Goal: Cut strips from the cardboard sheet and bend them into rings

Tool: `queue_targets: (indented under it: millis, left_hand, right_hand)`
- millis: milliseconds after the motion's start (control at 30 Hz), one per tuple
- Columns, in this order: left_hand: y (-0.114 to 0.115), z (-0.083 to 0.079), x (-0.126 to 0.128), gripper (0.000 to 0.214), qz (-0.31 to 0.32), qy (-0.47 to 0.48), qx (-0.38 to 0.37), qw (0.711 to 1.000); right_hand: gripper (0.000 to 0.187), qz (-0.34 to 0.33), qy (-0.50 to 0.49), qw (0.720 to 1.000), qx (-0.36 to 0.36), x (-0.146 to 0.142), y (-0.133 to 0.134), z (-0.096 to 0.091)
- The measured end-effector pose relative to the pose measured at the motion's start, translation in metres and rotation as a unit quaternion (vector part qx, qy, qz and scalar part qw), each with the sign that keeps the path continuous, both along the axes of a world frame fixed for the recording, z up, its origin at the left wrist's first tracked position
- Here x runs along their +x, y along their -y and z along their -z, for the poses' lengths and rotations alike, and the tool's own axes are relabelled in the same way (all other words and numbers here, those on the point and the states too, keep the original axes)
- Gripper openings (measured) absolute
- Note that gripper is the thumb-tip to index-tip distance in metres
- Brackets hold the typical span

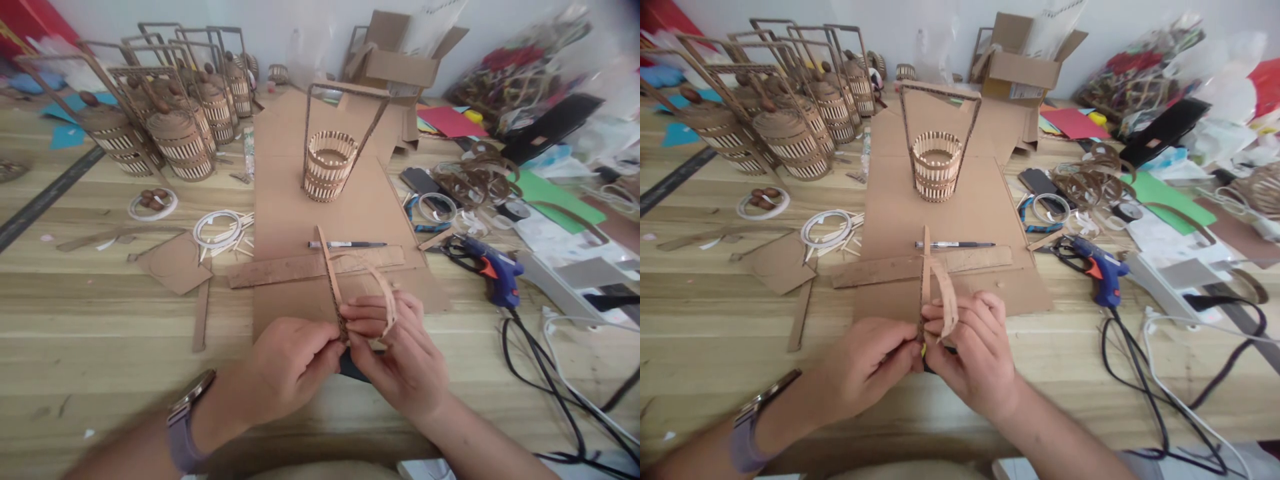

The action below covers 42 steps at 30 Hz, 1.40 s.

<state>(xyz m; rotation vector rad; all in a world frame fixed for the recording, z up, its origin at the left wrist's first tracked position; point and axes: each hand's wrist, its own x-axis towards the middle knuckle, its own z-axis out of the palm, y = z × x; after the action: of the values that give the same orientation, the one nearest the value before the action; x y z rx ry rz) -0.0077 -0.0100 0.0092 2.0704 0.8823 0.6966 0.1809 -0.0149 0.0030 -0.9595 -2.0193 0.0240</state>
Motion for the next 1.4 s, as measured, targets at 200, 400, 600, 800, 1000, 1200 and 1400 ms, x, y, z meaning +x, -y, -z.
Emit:
queue_targets:
  millis: [200, 400, 600, 800, 1000, 1200, 1400]
  left_hand:
    - [-0.006, -0.003, -0.003, 0.030, 0.036, 0.033, -0.048, 0.998]
    - [-0.009, -0.001, -0.004, 0.028, 0.046, 0.019, -0.090, 0.995]
    - [-0.008, 0.001, -0.001, 0.032, -0.006, 0.076, -0.207, 0.975]
    - [-0.007, 0.002, 0.000, 0.033, -0.022, 0.080, -0.243, 0.966]
    - [-0.006, 0.006, 0.002, 0.022, -0.043, 0.099, -0.257, 0.960]
    - [-0.006, 0.005, 0.005, 0.020, -0.040, 0.145, -0.318, 0.936]
    - [-0.005, 0.003, 0.004, 0.020, -0.033, 0.156, -0.356, 0.921]
  right_hand:
    - [0.020, -0.022, -0.080, 0.995, -0.052, -0.003, -0.003, 0.003]
    - [0.017, -0.015, -0.110, 0.990, -0.091, -0.002, -0.002, 0.004]
    - [0.021, -0.007, -0.041, 0.998, -0.038, -0.003, 0.000, 0.002]
    - [0.012, -0.032, -0.057, 0.994, -0.085, 0.000, -0.006, 0.008]
    - [0.020, 0.005, -0.049, 0.997, -0.056, -0.004, -0.001, 0.011]
    - [0.017, 0.019, -0.040, 0.998, -0.050, -0.006, 0.003, 0.011]
    - [0.017, 0.016, -0.087, 0.991, -0.097, -0.004, -0.001, 0.009]
